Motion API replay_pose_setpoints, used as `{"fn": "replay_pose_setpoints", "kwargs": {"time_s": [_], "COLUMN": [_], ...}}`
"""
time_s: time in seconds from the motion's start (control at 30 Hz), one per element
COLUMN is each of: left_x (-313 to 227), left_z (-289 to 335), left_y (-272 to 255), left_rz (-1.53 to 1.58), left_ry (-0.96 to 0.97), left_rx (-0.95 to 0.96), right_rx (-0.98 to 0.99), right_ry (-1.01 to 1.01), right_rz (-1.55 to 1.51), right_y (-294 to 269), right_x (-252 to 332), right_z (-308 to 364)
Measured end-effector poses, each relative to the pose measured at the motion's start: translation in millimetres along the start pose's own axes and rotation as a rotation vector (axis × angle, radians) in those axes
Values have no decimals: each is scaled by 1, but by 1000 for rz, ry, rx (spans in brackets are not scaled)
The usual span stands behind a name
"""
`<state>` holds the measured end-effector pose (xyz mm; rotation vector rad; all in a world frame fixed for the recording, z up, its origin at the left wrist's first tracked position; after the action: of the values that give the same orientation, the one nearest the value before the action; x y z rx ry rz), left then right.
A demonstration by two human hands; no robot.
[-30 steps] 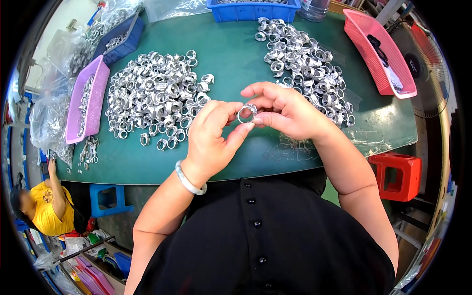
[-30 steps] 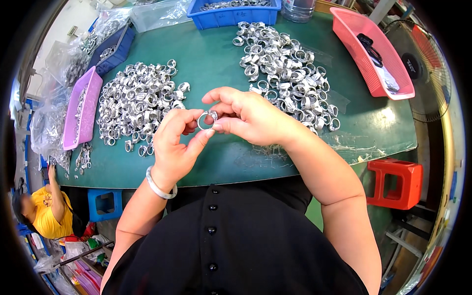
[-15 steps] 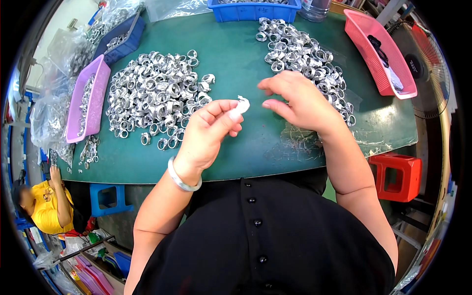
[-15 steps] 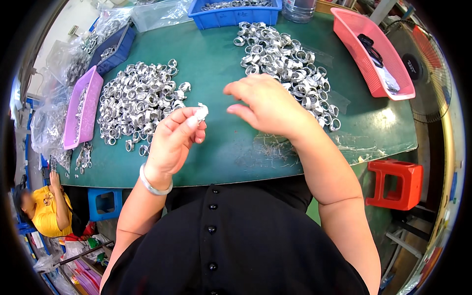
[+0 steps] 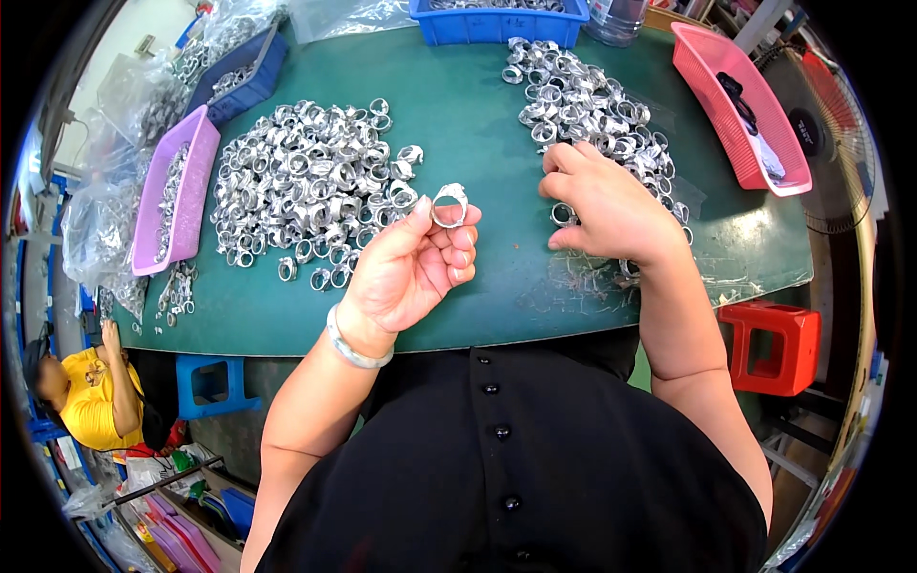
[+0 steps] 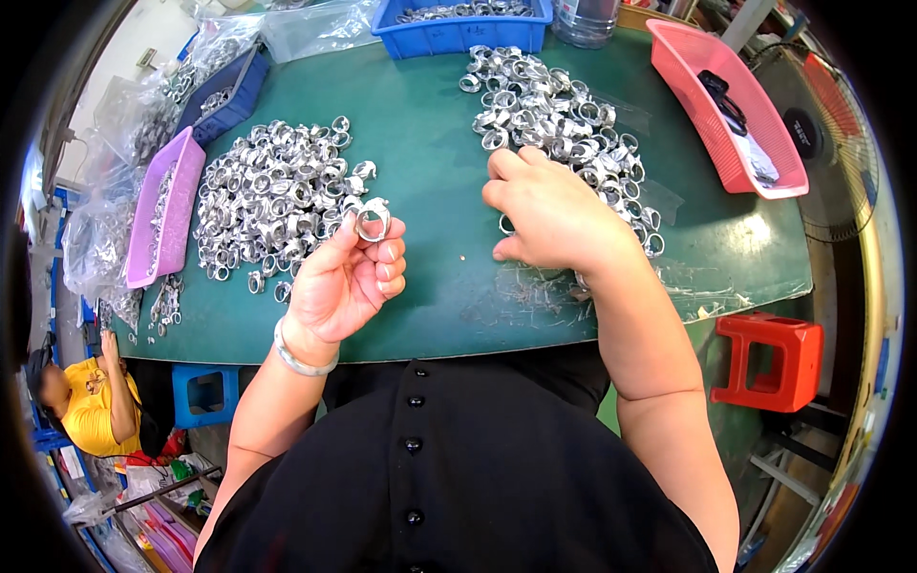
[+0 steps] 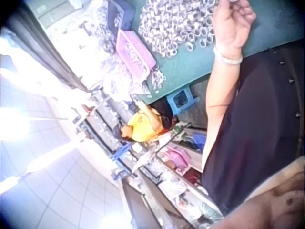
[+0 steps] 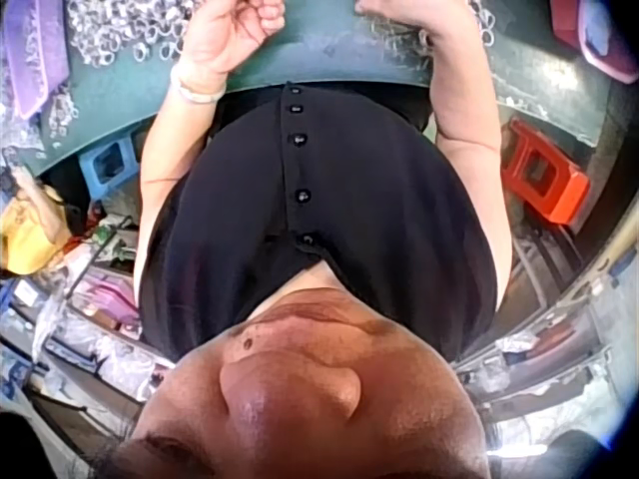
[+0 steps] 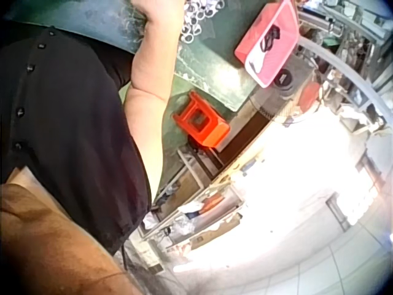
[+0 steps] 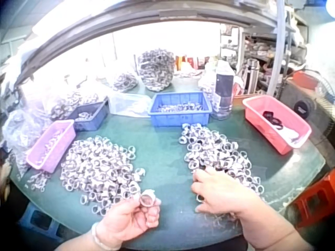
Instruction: The person picks up metal rings one at a time from a pile on the table, turns them over by hand to look at all sides, and then places them into a separate pile on the same surface.
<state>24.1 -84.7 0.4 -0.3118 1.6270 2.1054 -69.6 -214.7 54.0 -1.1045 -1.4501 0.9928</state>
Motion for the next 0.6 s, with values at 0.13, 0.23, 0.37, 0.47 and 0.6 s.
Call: {"fn": "replay_pose_setpoints", "kwargs": {"time_s": [0.13, 0.23, 0.37, 0.47, 0.6], "left_x": [1, 2, -2, 0, 1], "left_z": [0, 1, 6, 6, 6], "left_y": [0, -6, -7, -6, -5], "left_rz": [42, 20, -6, 43, 86], "left_ry": [-8, -1, 22, 7, 3], "left_rx": [37, 23, -11, 54, 82], "right_rx": [72, 153, 61, -62, -84], "right_ry": [-125, -37, -4, -26, -9], "right_rz": [-96, -180, -155, 9, 110], "right_y": [10, 19, 11, 5, 5], "right_x": [6, 2, 0, 2, -1], "right_z": [0, -2, -3, -1, 1]}}
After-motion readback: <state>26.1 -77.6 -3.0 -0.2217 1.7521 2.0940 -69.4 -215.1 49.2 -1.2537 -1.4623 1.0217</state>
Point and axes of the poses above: each hand's wrist, its own z-axis away from the middle knuckle, its own y-axis out of the palm, x = y × z, the point moved 8 cm from there along -z, towards the middle knuckle, and after that the axes turned 11 degrees about -y, right-handed, at the moved point
